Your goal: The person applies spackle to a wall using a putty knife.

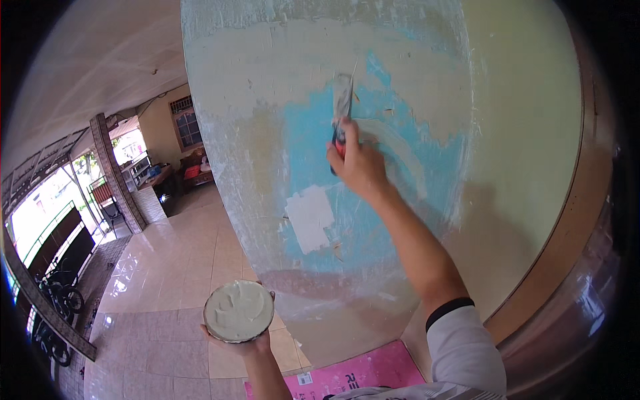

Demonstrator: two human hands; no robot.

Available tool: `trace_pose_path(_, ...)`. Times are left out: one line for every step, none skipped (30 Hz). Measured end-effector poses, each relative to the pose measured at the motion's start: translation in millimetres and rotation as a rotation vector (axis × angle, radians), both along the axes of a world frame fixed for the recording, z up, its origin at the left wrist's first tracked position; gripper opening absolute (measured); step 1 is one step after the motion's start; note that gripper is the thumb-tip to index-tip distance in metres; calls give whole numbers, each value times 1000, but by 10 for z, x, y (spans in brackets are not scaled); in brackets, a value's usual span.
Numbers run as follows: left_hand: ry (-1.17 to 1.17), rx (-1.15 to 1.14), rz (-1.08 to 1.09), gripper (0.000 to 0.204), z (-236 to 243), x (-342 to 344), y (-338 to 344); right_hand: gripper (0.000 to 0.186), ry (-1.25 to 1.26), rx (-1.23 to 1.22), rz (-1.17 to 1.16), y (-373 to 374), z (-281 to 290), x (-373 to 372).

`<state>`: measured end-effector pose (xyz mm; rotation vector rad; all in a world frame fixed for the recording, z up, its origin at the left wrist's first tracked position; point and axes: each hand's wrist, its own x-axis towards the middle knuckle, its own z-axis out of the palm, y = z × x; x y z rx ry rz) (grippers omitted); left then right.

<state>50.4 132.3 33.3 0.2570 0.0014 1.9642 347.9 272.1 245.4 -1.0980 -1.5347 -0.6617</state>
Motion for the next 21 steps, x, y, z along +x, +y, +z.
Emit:
trace_pose_path(-4,-1,-7,91,2,13,-10,60,-42,-42,-26,-41,-211,-4)
trace_pose_path(32,10,-30,92,15,29,-16,60,-72,-25,-3,-60,-462,2)
trace_pose_path(71,19,-51,92,30,30,-23,61,-99,-9,22,-92,-595,2)
trace_pose_path(70,18,-49,92,57,34,-50,61,-100,-9,24,-74,-622,60)
trace_pose_path(99,32,-63,92,93,52,-77,60,-71,23,69,-105,-588,107)
trace_pose_path(128,46,-76,91,121,68,-82,59,-42,56,114,-127,-545,133)
trace_pose_path(127,49,-78,91,141,83,-58,59,-43,59,112,-89,-415,171)
trace_pose_path(137,46,-62,91,149,84,-56,58,-29,144,105,-91,-160,175)
trace_pose_path(145,45,-46,91,157,89,-61,57,-17,230,97,-80,55,178)
trace_pose_path(144,46,-53,91,166,112,-57,57,-19,231,90,-62,200,199)
trace_pose_path(108,41,-54,90,176,119,-58,56,-13,166,49,-35,318,195)
trace_pose_path(72,35,-56,90,184,127,-58,56,-6,102,6,-25,373,188)
trace_pose_path(72,36,-59,90,192,137,-62,56,-7,103,3,-44,322,161)
trace_pose_path(62,0,-37,89,196,123,-72,57,-35,36,-26,-70,189,88)
trace_pose_path(50,-35,-17,89,192,122,-79,58,-65,-29,-58,-107,28,41)
trace_pose_path(68,0,-20,87,108,99,-48,59,-92,-29,-21,-111,-210,19)
trace_pose_path(64,7,-22,87,104,116,-30,61,-120,-28,14,-114,-428,21)
trace_pose_path(66,-6,-40,87,97,124,-49,61,-122,-29,15,-179,-560,18)
trace_pose_path(71,-22,-57,87,90,116,-87,61,-108,-62,64,-250,-683,9)
trace_pose_path(72,-22,-52,87,104,106,-113,62,-93,-91,117,-269,-735,6)
trace_pose_path(54,-12,-51,88,128,123,-121,62,-94,-89,116,-302,-615,40)
